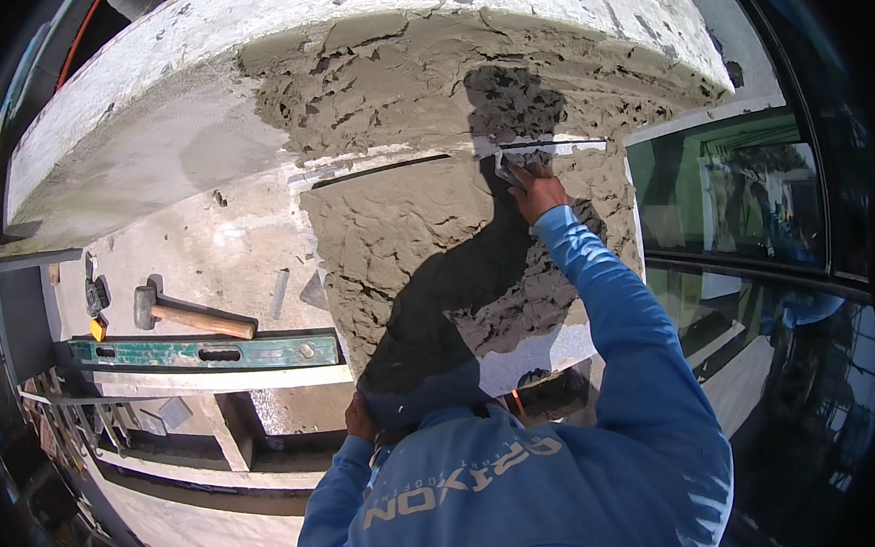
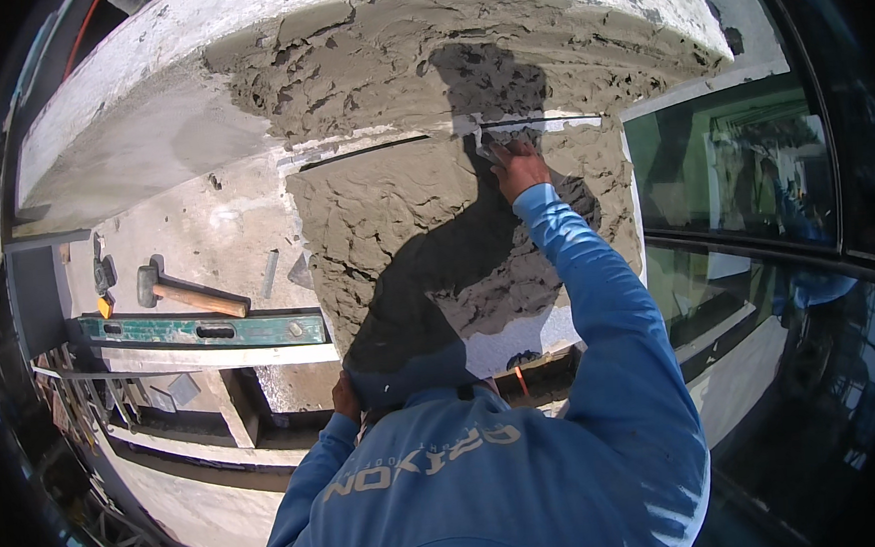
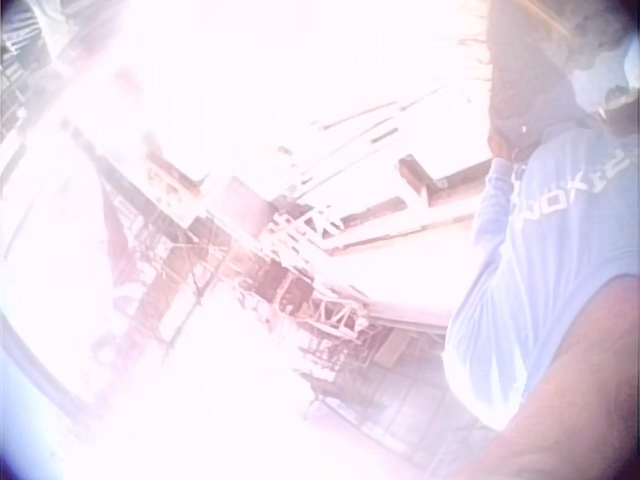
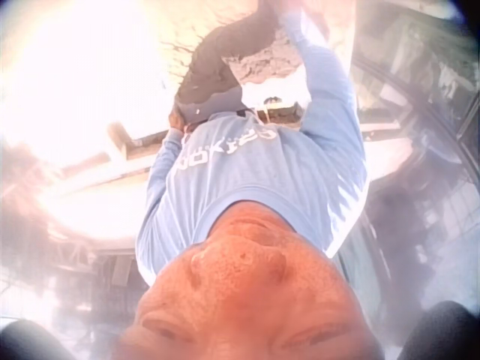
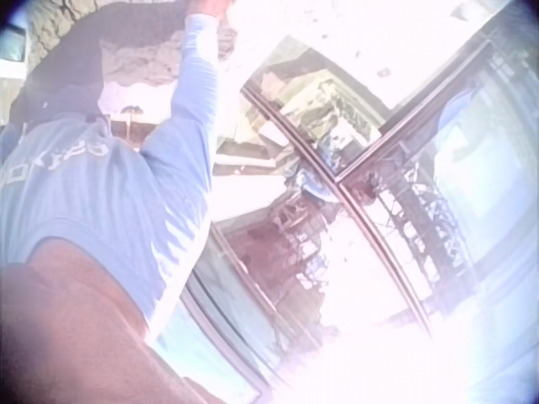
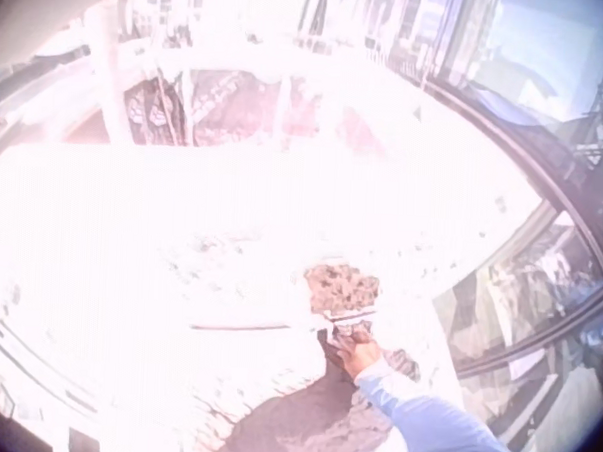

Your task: The person applies mortar to a stone tile using a trowel, places the tile onto a curved surface, and taps it with a hammer to set it. They repeat this process with additional tiles, using a level to check alignment.

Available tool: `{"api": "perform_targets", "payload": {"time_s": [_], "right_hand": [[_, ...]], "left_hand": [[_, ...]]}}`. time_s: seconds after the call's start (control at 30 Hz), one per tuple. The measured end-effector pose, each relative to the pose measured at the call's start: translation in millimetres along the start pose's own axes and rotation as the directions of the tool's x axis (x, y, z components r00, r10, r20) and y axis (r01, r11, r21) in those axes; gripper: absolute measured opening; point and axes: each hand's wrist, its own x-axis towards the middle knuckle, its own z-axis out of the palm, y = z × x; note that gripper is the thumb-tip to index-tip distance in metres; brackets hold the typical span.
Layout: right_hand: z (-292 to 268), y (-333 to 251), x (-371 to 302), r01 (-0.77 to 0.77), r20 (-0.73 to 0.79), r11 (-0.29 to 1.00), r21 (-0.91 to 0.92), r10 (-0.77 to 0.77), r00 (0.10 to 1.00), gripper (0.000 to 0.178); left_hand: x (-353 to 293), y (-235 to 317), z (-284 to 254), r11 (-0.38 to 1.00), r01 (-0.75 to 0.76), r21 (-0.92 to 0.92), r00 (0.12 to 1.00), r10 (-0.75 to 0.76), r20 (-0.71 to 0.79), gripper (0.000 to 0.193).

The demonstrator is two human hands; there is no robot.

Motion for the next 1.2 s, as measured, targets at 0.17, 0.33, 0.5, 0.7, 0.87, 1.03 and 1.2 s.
{"api": "perform_targets", "payload": {"time_s": [0.17,0.33,0.5,0.7,0.87,1.03,1.2], "right_hand": [[-14,10,-16,-0.126,-0.013,0.991,-0.050,0.125,0.992,0.047],[-24,-18,-13,-0.127,0.090,0.992,-0.013,0.127,0.988,0.045],[-22,-52,24,0.005,0.169,0.999,0.039,-0.011,0.986,0.044],[-74,7,29,-0.298,0.389,0.932,0.206,0.201,0.899,0.040],[-84,-26,-38,-0.040,0.062,0.998,0.057,0.037,0.997,0.035],[-26,-115,-11,0.094,0.120,0.990,0.101,-0.106,0.987,0.039],[16,-163,36,0.105,0.255,0.994,-0.037,-0.092,0.963,0.041]], "left_hand": [[0,-3,1,0.999,0.012,-0.037,1.000,-0.012,0.014,0.065],[0,-5,3,0.994,-0.112,-0.020,0.994,0.112,-0.006,0.065],[0,-5,2,0.993,-0.115,-0.001,0.993,0.115,-0.018,0.065],[8,-18,1,0.984,-0.176,0.023,0.984,0.176,-0.011,0.062],[18,-34,6,0.986,-0.166,-0.028,0.986,0.167,0.020,0.057],[25,-36,-5,0.980,-0.201,-0.017,0.975,0.201,0.091,0.055],[27,-26,-25,0.988,-0.155,0.029,0.983,0.151,0.101,0.048]]}}
